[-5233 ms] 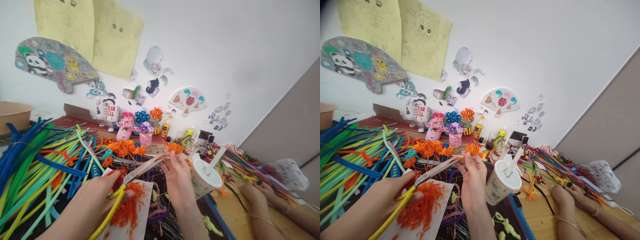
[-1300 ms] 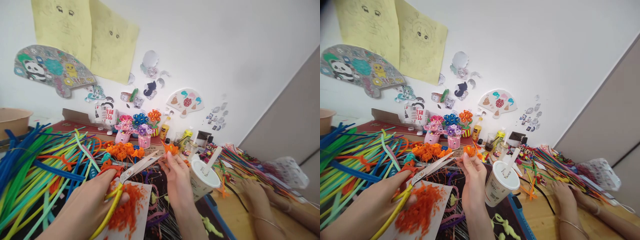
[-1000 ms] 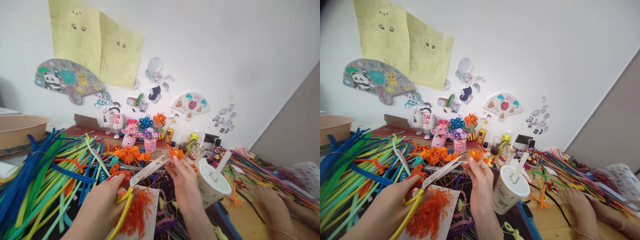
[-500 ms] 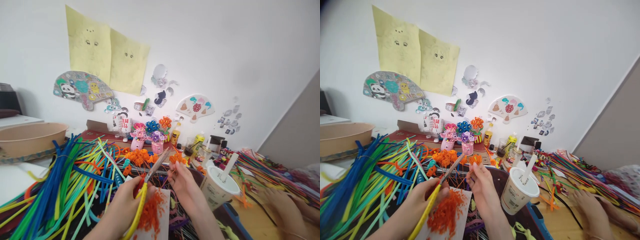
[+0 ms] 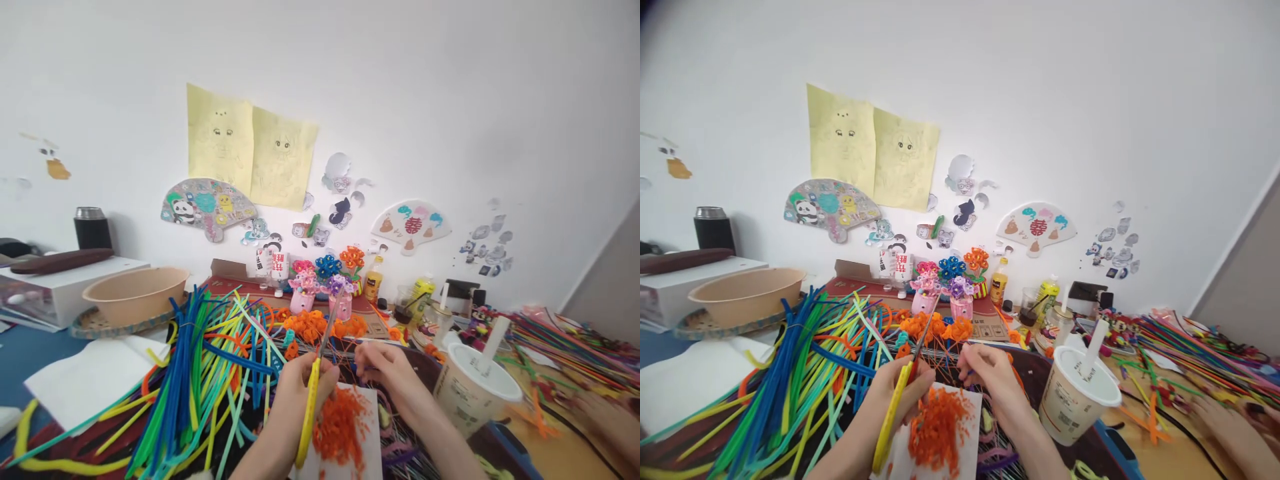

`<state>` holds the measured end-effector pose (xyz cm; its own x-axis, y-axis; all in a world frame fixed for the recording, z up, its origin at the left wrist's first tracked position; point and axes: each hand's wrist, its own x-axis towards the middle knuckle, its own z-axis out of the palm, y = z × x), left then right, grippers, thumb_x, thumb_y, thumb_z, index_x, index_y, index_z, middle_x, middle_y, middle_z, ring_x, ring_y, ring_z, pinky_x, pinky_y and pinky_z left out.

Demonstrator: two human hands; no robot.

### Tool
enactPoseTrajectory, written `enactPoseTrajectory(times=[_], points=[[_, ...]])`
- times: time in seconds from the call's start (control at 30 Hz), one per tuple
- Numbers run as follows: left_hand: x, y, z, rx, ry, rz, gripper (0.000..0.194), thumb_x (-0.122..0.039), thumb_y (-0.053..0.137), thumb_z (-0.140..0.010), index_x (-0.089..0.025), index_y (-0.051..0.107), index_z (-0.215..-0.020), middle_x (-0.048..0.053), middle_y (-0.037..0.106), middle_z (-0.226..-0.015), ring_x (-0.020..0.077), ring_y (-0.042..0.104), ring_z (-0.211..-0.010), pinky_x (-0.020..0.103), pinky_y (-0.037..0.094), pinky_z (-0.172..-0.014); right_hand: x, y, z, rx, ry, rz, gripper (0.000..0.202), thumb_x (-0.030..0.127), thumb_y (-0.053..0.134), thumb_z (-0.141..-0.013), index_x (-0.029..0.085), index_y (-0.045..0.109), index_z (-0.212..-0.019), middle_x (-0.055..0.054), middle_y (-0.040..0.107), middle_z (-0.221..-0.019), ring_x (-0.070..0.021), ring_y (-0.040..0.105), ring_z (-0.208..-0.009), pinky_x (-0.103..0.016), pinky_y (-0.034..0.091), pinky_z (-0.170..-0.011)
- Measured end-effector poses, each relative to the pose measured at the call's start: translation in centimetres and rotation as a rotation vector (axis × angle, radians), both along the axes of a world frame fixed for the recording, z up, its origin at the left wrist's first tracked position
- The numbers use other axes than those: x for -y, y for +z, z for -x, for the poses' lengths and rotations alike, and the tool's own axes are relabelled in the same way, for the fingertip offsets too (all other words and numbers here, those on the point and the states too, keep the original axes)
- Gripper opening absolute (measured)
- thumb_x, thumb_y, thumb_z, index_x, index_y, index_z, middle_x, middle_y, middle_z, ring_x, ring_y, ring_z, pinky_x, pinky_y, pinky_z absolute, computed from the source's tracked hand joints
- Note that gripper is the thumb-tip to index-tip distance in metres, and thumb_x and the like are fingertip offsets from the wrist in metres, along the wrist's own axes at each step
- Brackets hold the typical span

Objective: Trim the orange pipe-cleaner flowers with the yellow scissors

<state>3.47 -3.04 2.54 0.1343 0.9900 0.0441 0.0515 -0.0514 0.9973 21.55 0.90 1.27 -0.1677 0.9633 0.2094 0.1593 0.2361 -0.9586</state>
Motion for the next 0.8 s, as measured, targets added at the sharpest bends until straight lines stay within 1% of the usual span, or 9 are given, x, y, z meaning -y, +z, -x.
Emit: enactPoseTrajectory(times=[0.07,0.13,0.23,0.33,0.4,0.5,0.6,0.67,0.8], points=[[-0.1,0.1,0.4,-0.030,0.042,-0.011,0.030,-0.041,0.060,-0.081,-0.019,0.050,-0.064,-0.011,0.045,-0.050,0.0032,0.033,-0.038,0.019,0.027,-0.038,-0.2,0.7,-1.0,0.112,0.009,-0.043,0.050,0.057,0.064,-0.079,0.017,0.060,-0.051,-0.002,0.058,-0.056,-0.0170,0.054,-0.056,-0.030,0.045,-0.061],[-0.4,0.2,0.6,-0.072,0.068,-0.005,0.026,-0.035,0.060,-0.087,-0.018,0.053,-0.068,-0.011,0.046,-0.054,0.0033,0.036,-0.039,0.018,0.031,-0.039,-0.1,1.4,-1.9,0.205,0.008,-0.100,0.044,0.050,0.068,-0.077,0.017,0.061,-0.048,-0.005,0.064,-0.068,-0.0200,0.058,-0.069,-0.032,0.045,-0.071],[-0.8,0.0,0.8,-0.130,0.080,0.020,0.023,-0.034,0.057,-0.091,-0.016,0.058,-0.077,-0.009,0.053,-0.061,0.0046,0.047,-0.045,0.019,0.040,-0.043,0.4,2.0,-2.8,0.411,-0.021,-0.160,0.017,0.037,0.073,-0.073,0.021,0.075,-0.080,-0.006,0.069,-0.099,-0.0220,0.061,-0.082,-0.032,0.047,-0.075],[-0.9,-0.3,0.8,-0.177,0.068,0.043,0.022,-0.036,0.056,-0.092,-0.015,0.062,-0.089,-0.005,0.062,-0.073,0.0071,0.057,-0.054,0.022,0.048,-0.050,1.1,1.7,-3.3,0.770,-0.153,-0.203,0.019,0.032,0.061,-0.082,0.022,0.076,-0.081,-0.008,0.072,-0.098,-0.0243,0.065,-0.083,-0.035,0.048,-0.076],[-0.8,-0.6,0.7,-0.204,0.058,0.045,0.023,-0.037,0.057,-0.092,-0.015,0.063,-0.094,-0.002,0.065,-0.081,0.0098,0.062,-0.063,0.026,0.053,-0.056,1.6,1.4,-3.4,0.887,-0.224,-0.259,0.023,0.027,0.056,-0.084,0.022,0.076,-0.075,-0.011,0.071,-0.110,-0.0306,0.062,-0.102,-0.043,0.043,-0.089],[-0.6,-0.8,0.6,-0.245,0.045,0.034,0.024,-0.037,0.057,-0.091,-0.015,0.063,-0.099,0.001,0.068,-0.093,0.0141,0.066,-0.077,0.032,0.056,-0.067,2.3,1.2,-3.6,1.082,-0.250,-0.434,0.036,0.018,0.067,-0.071,0.029,0.073,-0.105,-0.007,0.054,-0.140,-0.0355,0.044,-0.130,-0.052,0.030,-0.104],[-0.6,-0.7,0.6,-0.302,0.039,0.021,0.026,-0.038,0.058,-0.091,-0.016,0.063,-0.103,0.002,0.068,-0.099,0.0159,0.066,-0.082,0.034,0.056,-0.071,2.7,1.4,-3.7,1.214,-0.345,-0.475,0.016,0.023,0.060,-0.081,0.025,0.075,-0.080,-0.007,0.066,-0.125,-0.0321,0.059,-0.114,-0.049,0.039,-0.097],[-0.6,-0.5,0.7,-0.354,0.048,0.016,0.026,-0.038,0.058,-0.091,-0.016,0.063,-0.103,0.002,0.068,-0.098,0.0159,0.066,-0.081,0.034,0.056,-0.071,2.8,1.7,-3.7,1.227,-0.437,-0.489,0.033,0.025,0.050,-0.088,0.022,0.070,-0.062,-0.008,0.069,-0.120,-0.0326,0.060,-0.112,-0.050,0.039,-0.096],[-0.4,0.3,1.1,-0.478,0.115,-0.013,0.025,-0.038,0.058,-0.090,-0.016,0.063,-0.101,0.002,0.068,-0.097,0.0159,0.066,-0.082,0.036,0.055,-0.074,2.9,1.5,-4.2,1.230,-0.388,-0.634,0.020,0.030,0.067,-0.076,0.027,0.073,-0.095,-0.008,0.063,-0.130,-0.0360,0.052,-0.124,-0.054,0.034,-0.102]])
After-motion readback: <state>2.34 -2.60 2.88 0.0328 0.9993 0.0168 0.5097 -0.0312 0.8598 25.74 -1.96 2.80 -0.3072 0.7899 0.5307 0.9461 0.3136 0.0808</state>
